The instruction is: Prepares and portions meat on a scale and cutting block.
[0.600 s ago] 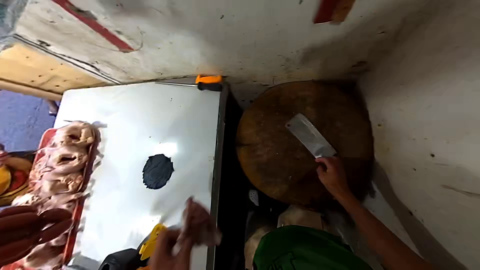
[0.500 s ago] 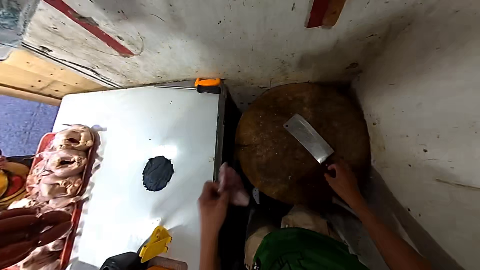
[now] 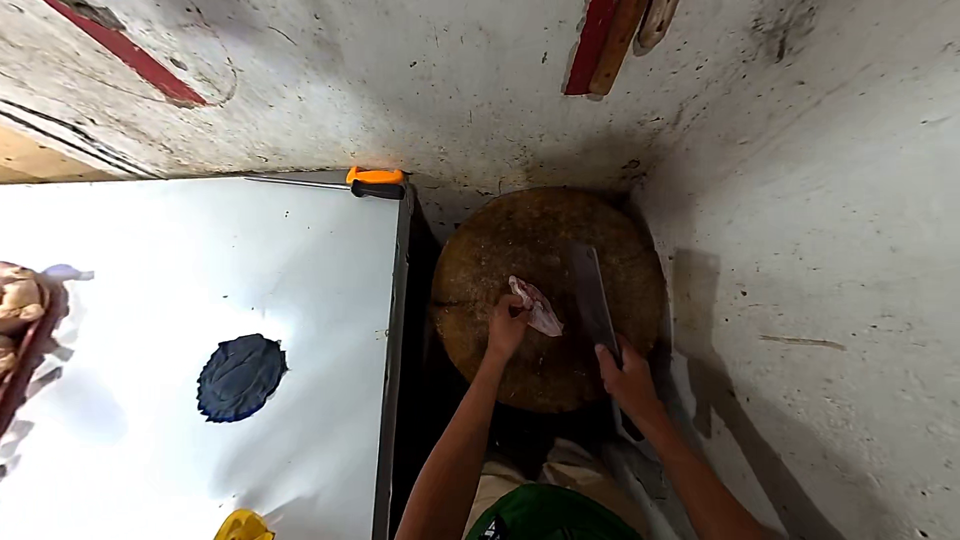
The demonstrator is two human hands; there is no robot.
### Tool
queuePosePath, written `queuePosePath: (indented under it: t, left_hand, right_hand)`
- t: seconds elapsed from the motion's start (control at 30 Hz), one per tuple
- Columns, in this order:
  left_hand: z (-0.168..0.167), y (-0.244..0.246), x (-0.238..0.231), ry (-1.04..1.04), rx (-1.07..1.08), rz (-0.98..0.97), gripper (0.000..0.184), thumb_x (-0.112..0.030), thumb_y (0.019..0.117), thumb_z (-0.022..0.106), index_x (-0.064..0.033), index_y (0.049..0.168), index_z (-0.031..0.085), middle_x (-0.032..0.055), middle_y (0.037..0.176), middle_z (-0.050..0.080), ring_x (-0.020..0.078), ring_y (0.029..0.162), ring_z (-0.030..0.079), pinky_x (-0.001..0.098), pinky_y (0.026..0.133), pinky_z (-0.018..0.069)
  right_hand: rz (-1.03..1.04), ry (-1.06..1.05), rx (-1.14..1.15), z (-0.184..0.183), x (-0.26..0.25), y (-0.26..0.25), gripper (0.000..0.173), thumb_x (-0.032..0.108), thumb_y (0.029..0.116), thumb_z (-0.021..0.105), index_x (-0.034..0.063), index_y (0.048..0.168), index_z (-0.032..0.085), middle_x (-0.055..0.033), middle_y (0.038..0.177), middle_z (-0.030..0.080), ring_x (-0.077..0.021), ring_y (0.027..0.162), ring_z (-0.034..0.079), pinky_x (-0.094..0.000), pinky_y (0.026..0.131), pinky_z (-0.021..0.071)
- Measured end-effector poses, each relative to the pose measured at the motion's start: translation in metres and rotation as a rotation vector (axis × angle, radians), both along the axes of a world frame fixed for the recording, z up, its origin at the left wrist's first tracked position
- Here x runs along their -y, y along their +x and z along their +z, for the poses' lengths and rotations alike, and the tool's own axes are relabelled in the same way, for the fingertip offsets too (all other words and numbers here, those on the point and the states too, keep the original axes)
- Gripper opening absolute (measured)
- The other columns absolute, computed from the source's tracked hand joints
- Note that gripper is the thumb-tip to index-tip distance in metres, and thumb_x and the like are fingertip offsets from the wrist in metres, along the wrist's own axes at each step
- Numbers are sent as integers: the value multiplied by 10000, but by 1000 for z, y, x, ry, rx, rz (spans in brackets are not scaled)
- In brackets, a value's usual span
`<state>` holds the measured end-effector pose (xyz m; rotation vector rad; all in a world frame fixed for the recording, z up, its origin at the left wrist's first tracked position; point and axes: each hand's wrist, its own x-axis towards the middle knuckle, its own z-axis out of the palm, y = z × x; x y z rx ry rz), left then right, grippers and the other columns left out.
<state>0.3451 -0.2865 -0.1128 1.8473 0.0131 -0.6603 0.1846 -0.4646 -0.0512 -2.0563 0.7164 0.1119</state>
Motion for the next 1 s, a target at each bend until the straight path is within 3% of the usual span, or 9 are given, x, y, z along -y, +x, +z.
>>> queuePosePath:
  t: [0.13, 0.27, 0.37, 0.43, 0.47, 0.53, 0.67, 0.83, 1.0]
  left_hand:
    - [-8, -6, 1, 54, 80, 94, 247, -37, 961, 633, 41, 1195, 645, 188, 1123, 692, 223, 1022, 684, 374, 943, 550]
    - [-7, -7, 4, 77, 74, 115, 242, -89, 973, 641, 31, 1182, 661, 181, 1104, 702, 246, 1013, 691, 414, 947, 549]
    - [-10, -8, 6, 60, 55, 133, 252, -112, 979, 638, 22, 1191, 665, 176, 1102, 706, 250, 1000, 696, 424, 940, 553]
    - [-14, -8, 5, 33, 68, 164, 243, -108, 969, 654, 24, 1172, 670, 169, 1069, 710, 240, 955, 699, 416, 908, 563]
    - [-14, -9, 5, 29, 65, 172, 239, -104, 969, 655, 25, 1170, 668, 166, 1064, 710, 236, 950, 700, 413, 902, 565]
    - [-11, -15, 6, 38, 45, 178, 228, -96, 975, 641, 23, 1168, 666, 162, 1059, 708, 231, 953, 697, 406, 897, 566]
    - [-11, -29, 5, 93, 12, 135, 274, -118, 1001, 607, 42, 1219, 643, 200, 1116, 690, 270, 1027, 682, 430, 954, 542]
    - [-15, -29, -2, 109, 13, 138, 244, -80, 1004, 587, 47, 1204, 648, 210, 1122, 684, 279, 1041, 672, 426, 966, 526]
    - [-16, -25, 3, 82, 31, 157, 241, -111, 1000, 610, 26, 1185, 682, 188, 1090, 705, 250, 991, 690, 410, 942, 544]
  right_hand:
    - [10, -130, 405, 35, -20, 43, 384, 301, 1064, 496, -30, 990, 676, -13, 625, 569, -76, 516, 554, -266, 512, 508]
    - [80, 2, 1039, 117, -43, 91, 233, 208, 1098, 459, 46, 987, 585, 61, 691, 613, -21, 600, 618, -227, 592, 582]
    - [120, 76, 1178, 117, -58, 97, 265, 320, 1113, 431, 191, 959, 604, 84, 675, 610, -57, 602, 631, -289, 611, 597]
    - [120, -109, 817, 50, -55, 68, 343, 260, 1085, 447, 33, 896, 621, -11, 624, 597, -105, 567, 627, -309, 594, 585]
    - [169, -230, 447, 14, -48, 50, 360, 237, 1072, 456, -60, 1039, 656, -117, 684, 642, -202, 612, 660, -381, 633, 592]
    - [291, -241, -303, -33, -32, 38, 445, 342, 1113, 389, 28, 1392, 538, -226, 1016, 712, -375, 961, 718, -553, 876, 565]
    - [311, -181, -515, -44, -17, 40, 440, 360, 1110, 399, 24, 1332, 577, -222, 1049, 700, -377, 1010, 697, -553, 900, 543]
    - [180, -129, -170, -4, -18, 44, 415, 329, 1104, 440, -40, 1109, 629, -148, 752, 622, -279, 674, 643, -472, 685, 552]
    - [89, 24, 738, 111, -39, 92, 289, 192, 1082, 445, -16, 954, 599, 30, 675, 609, -53, 545, 598, -251, 540, 567]
